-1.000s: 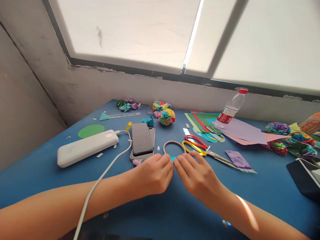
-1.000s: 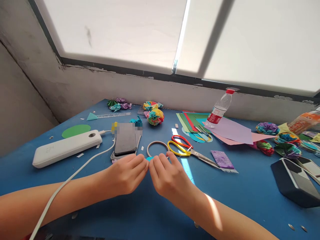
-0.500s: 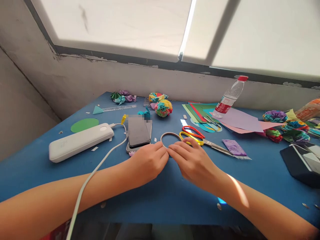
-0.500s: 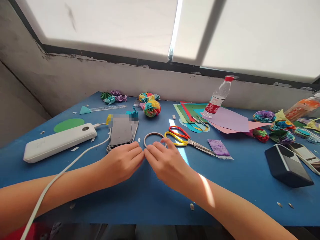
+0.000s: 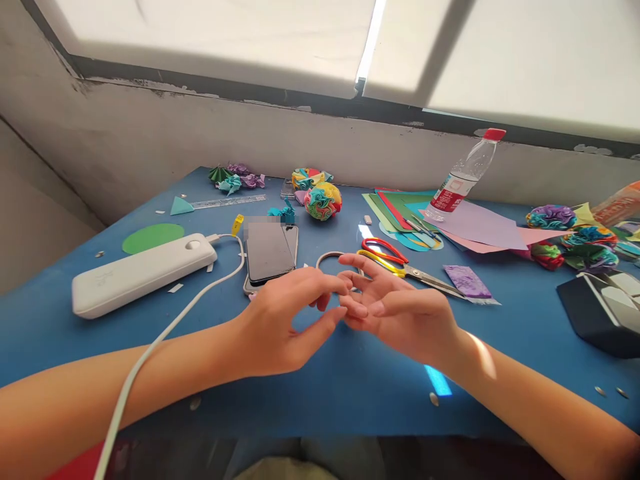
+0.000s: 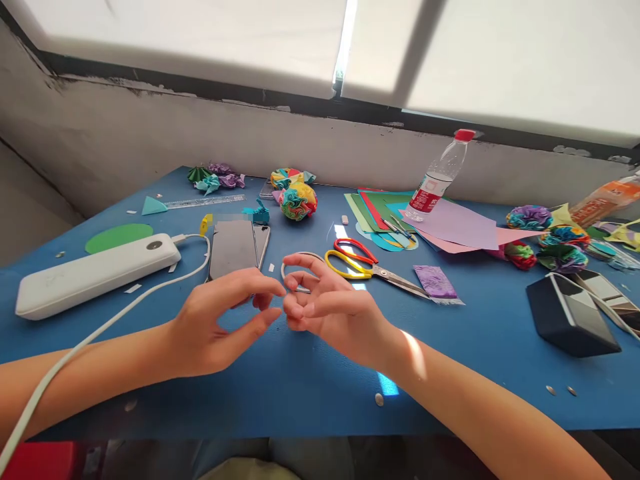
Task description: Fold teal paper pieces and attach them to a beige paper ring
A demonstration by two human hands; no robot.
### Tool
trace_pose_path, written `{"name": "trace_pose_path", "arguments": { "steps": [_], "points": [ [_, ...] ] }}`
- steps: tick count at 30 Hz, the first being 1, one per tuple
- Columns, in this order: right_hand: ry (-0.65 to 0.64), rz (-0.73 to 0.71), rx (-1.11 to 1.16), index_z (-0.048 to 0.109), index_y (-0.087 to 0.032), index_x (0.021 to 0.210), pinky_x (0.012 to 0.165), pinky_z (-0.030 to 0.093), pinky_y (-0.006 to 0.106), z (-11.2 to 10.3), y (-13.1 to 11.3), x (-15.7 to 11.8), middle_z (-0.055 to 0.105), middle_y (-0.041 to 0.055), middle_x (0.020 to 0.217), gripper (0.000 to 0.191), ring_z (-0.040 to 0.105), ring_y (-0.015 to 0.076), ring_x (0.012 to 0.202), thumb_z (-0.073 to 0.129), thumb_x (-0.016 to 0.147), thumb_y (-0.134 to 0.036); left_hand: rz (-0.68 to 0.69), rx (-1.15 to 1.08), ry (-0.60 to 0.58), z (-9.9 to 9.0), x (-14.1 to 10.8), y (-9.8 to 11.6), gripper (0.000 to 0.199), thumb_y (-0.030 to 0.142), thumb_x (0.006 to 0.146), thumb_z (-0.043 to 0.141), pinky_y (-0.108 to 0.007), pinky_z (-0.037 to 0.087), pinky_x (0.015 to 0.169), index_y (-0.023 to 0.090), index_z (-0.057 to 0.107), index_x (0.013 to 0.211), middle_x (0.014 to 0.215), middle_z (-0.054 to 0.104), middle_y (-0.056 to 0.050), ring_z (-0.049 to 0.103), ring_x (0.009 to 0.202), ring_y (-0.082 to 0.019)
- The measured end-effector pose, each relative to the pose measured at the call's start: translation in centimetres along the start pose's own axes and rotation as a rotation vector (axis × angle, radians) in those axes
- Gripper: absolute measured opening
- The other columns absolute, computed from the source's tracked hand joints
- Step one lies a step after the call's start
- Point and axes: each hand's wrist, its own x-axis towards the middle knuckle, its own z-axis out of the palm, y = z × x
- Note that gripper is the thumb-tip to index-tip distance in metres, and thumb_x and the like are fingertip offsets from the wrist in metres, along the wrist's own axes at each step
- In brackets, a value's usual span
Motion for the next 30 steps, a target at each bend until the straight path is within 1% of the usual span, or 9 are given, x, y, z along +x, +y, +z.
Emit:
{"name": "trace_pose_path", "arguments": {
  "steps": [2, 5, 8, 11, 13, 15, 20, 25, 30],
  "points": [
    [-0.053, 0.02, -0.03, 0.031, -0.023, 0.125, 0.059, 0.042, 0.029, 0.1, 0.0, -0.1, 0.044, 0.0081, 0.096, 0.058, 0.048, 0.0163, 0.072, 0.04, 0.068, -0.017, -0.041, -0.118, -0.081, -0.1, 0.2, 0.2, 0.014, 0.014, 0.086, 0.052, -0.021, 0.044, 0.058, 0.015, 0.059, 0.099, 0.076, 0.063, -0.002, 0.054, 0.066, -0.01],
    [-0.107, 0.04, -0.008, 0.028, -0.025, 0.127, 0.06, 0.043, 0.027, 0.1, 0.0, -0.2, 0.044, 0.0082, 0.101, 0.059, 0.051, 0.0167, 0.079, 0.044, 0.07, -0.018, -0.138, -0.256, -0.182, -0.4, 0.7, 0.4, 0.013, 0.015, 0.085, 0.055, -0.02, 0.04, 0.053, 0.014, 0.066, 0.093, 0.069, 0.064, -0.001, 0.051, 0.06, -0.009],
    [-0.125, 0.028, -0.055, 0.027, -0.024, 0.13, 0.057, 0.043, 0.025, -0.1, 0.3, -0.1, 0.045, 0.0089, 0.103, 0.061, 0.052, 0.0149, 0.075, 0.044, 0.072, -0.017, -0.286, -0.342, -0.259, -0.7, 1.1, 0.5, 0.017, 0.017, 0.083, 0.056, -0.02, 0.037, 0.051, 0.014, 0.07, 0.092, 0.063, 0.061, 0.0, 0.044, 0.056, -0.008],
    [-0.122, 0.009, -0.131, 0.027, -0.023, 0.131, 0.055, 0.043, 0.024, -0.3, 0.7, -0.1, 0.046, 0.0093, 0.104, 0.061, 0.052, 0.0137, 0.072, 0.044, 0.073, -0.015, -0.435, -0.456, -0.349, -1.0, 1.3, 0.7, 0.022, 0.022, 0.084, 0.054, -0.019, 0.034, 0.048, 0.013, 0.07, 0.096, 0.065, 0.06, -0.001, 0.04, 0.056, -0.008],
    [-0.124, 0.004, -0.127, 0.028, -0.024, 0.13, 0.054, 0.042, 0.023, -0.4, 0.8, -0.1, 0.045, 0.0089, 0.103, 0.06, 0.05, 0.0129, 0.07, 0.044, 0.073, -0.017, -0.522, -0.549, -0.388, -1.1, 1.3, 0.6, 0.026, 0.026, 0.085, 0.054, -0.02, 0.032, 0.047, 0.012, 0.07, 0.099, 0.067, 0.057, -0.002, 0.039, 0.057, -0.008],
    [-0.127, 0.014, -0.078, 0.029, -0.024, 0.128, 0.053, 0.04, 0.023, -0.4, 0.9, 0.0, 0.043, 0.0084, 0.103, 0.059, 0.048, 0.0125, 0.07, 0.047, 0.072, -0.021, -0.589, -0.632, -0.417, -1.0, 1.2, 0.5, 0.027, 0.029, 0.085, 0.055, -0.02, 0.031, 0.047, 0.011, 0.07, 0.099, 0.066, 0.053, -0.001, 0.037, 0.057, -0.008],
    [-0.119, 0.084, 0.086, 0.034, -0.027, 0.121, 0.052, 0.038, 0.023, -0.4, 1.1, 0.1, 0.038, 0.0057, 0.099, 0.058, 0.042, 0.0117, 0.069, 0.057, 0.068, -0.028, -0.621, -0.699, -0.454, -0.9, 1.1, 0.3, 0.027, 0.032, 0.084, 0.056, -0.021, 0.028, 0.049, 0.011, 0.071, 0.092, 0.066, 0.046, 0.0, 0.033, 0.059, -0.008],
    [-0.116, 0.098, 0.215, 0.039, -0.027, 0.112, 0.052, 0.037, 0.02, -0.2, 1.1, 0.1, 0.035, 0.0026, 0.096, 0.05, 0.04, 0.0088, 0.067, 0.061, 0.068, -0.024, -0.68, -0.769, -0.464, -0.9, 1.0, 0.3, 0.027, 0.033, 0.084, 0.057, -0.021, 0.025, 0.048, 0.01, 0.07, 0.09, 0.065, 0.044, 0.001, 0.03, 0.057, -0.008],
    [-0.091, 0.105, 0.269, 0.043, -0.025, 0.103, 0.052, 0.038, 0.02, 0.0, 0.7, 0.0, 0.037, 0.0019, 0.095, 0.043, 0.042, 0.0083, 0.067, 0.066, 0.067, -0.023, -0.66, -0.769, -0.45, -0.8, 1.0, 0.4, 0.027, 0.033, 0.084, 0.058, -0.022, 0.024, 0.049, 0.009, 0.07, 0.087, 0.065, 0.044, 0.0, 0.03, 0.059, -0.009]
  ]
}}
